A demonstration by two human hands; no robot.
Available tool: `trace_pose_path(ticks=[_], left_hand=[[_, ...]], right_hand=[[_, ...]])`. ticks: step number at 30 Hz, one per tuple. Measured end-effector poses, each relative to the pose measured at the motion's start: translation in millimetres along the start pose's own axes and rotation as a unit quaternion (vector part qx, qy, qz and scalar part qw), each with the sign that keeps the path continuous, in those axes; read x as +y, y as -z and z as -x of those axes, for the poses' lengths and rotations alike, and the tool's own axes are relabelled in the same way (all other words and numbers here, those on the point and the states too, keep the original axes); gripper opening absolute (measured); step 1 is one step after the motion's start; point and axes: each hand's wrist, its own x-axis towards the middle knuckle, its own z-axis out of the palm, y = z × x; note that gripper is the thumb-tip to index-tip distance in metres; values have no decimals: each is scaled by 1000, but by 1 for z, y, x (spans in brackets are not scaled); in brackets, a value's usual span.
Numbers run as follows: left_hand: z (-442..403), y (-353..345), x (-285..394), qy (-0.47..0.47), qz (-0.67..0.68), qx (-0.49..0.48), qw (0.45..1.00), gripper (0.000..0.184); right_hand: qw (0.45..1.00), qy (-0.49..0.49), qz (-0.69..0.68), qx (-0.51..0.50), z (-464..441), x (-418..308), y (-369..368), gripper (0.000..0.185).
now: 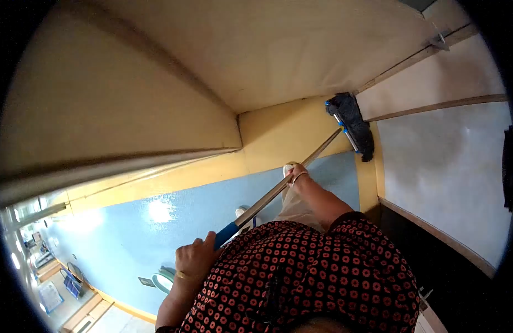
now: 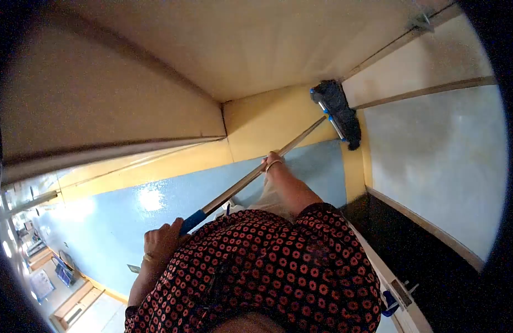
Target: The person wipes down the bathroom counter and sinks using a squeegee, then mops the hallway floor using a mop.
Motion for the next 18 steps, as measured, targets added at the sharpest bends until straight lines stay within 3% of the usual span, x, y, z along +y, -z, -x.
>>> trace_pose_path(ticks=[2,3,6,8,12,16,18], left_hand=[[13,-1,7,21,23,-1,1000,32],[18,1,18,34,44,10,998,29],[28,10,45,79,14,-23,996,25],[39,22,62,89,6,-26,996,22],[56,20,102,130,19,-25,991,26],[53,3,114,160,21,-85,983,33],[54,-3,109,156,10,-117,981,35]], right_hand=[[999,7,40,28,9,7,7,21],[999,14,42,-6,20,2,22,23],[996,11,86,-27,-40,21,38,21],[998,-22,46,25,33,8,34,19],[991,-56,122,23,56,-11,50,18],[988,-45,133,69,55,-17,52,25],[982,-90,158,51,54,-15,53,24]])
